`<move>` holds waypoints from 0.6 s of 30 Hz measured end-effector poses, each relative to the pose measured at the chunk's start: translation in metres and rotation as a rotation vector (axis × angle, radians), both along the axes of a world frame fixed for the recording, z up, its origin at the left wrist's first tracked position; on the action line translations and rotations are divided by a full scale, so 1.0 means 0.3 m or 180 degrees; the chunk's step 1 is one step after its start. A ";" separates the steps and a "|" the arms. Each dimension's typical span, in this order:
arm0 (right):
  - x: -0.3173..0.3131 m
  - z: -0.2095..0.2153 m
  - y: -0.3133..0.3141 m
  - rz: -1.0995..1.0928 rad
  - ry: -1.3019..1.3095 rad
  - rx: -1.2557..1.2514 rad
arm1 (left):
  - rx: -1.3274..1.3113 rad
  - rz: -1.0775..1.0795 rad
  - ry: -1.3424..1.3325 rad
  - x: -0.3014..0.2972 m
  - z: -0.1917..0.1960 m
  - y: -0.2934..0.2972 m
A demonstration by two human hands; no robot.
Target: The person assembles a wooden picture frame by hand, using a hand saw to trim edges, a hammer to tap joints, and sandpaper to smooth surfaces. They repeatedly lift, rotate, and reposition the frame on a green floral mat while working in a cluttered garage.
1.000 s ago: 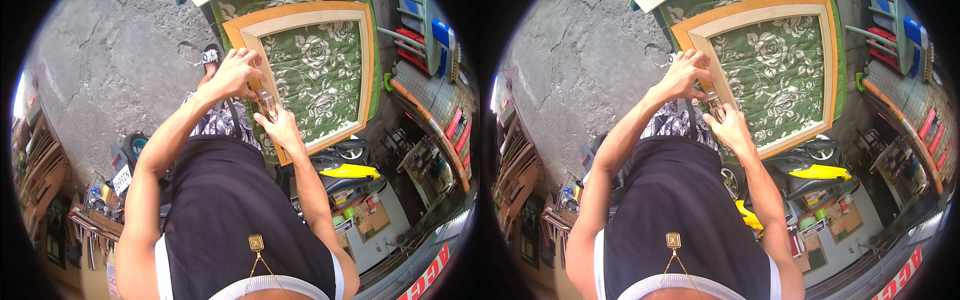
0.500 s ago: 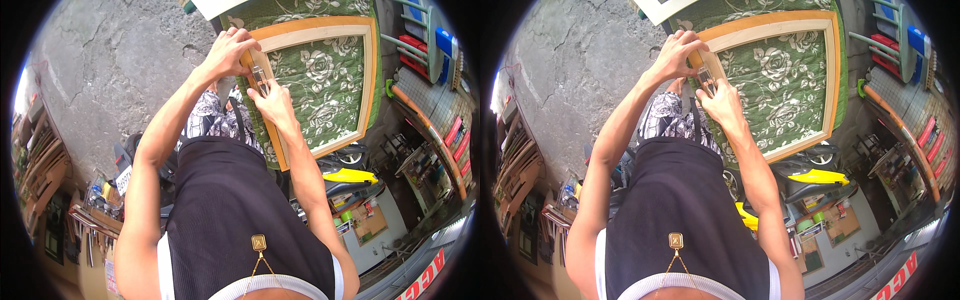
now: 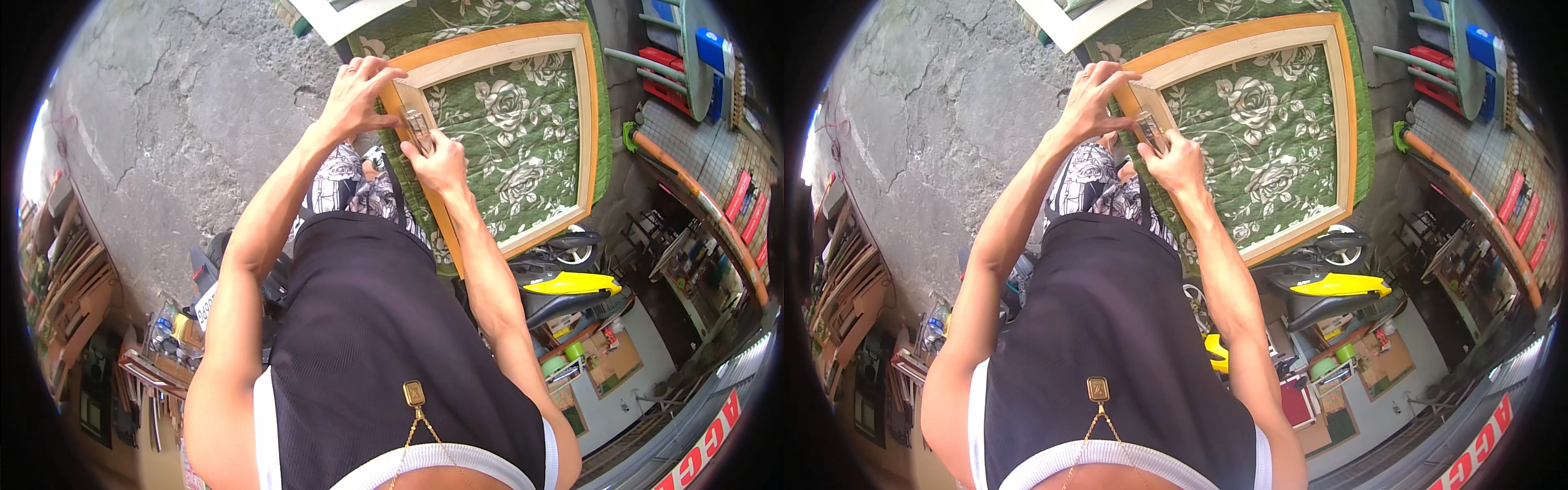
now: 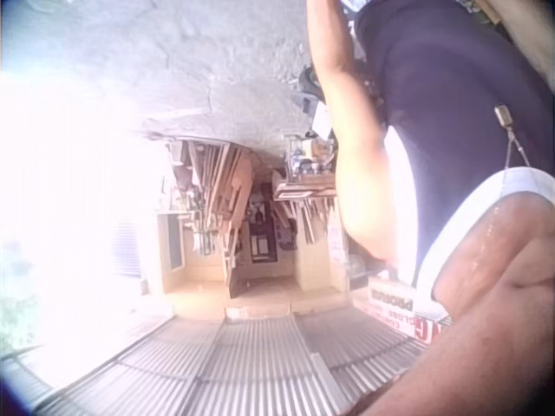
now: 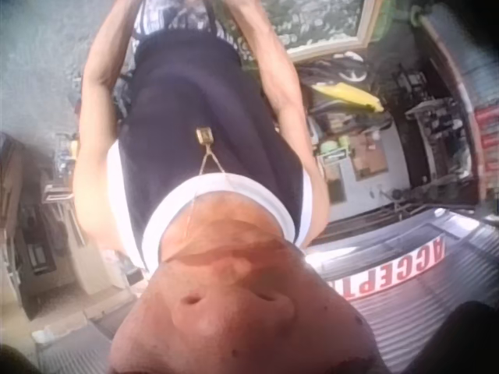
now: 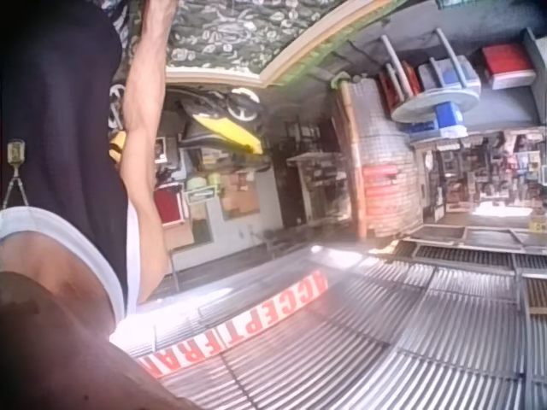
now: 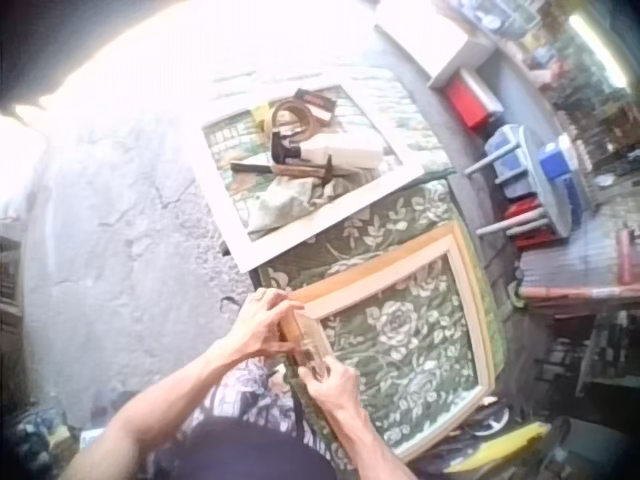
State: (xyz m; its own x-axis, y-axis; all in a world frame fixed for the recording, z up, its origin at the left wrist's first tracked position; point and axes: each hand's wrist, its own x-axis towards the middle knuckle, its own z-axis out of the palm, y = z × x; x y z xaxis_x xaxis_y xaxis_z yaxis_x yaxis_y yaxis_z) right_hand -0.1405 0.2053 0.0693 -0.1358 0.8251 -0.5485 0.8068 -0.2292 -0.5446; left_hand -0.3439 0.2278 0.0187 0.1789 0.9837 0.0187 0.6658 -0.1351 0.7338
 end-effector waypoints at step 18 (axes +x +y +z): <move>0.563 -0.196 -0.159 -0.0502 -0.0411 0.2205 | -0.0589 0.1607 0.0712 0.132 -0.065 -0.071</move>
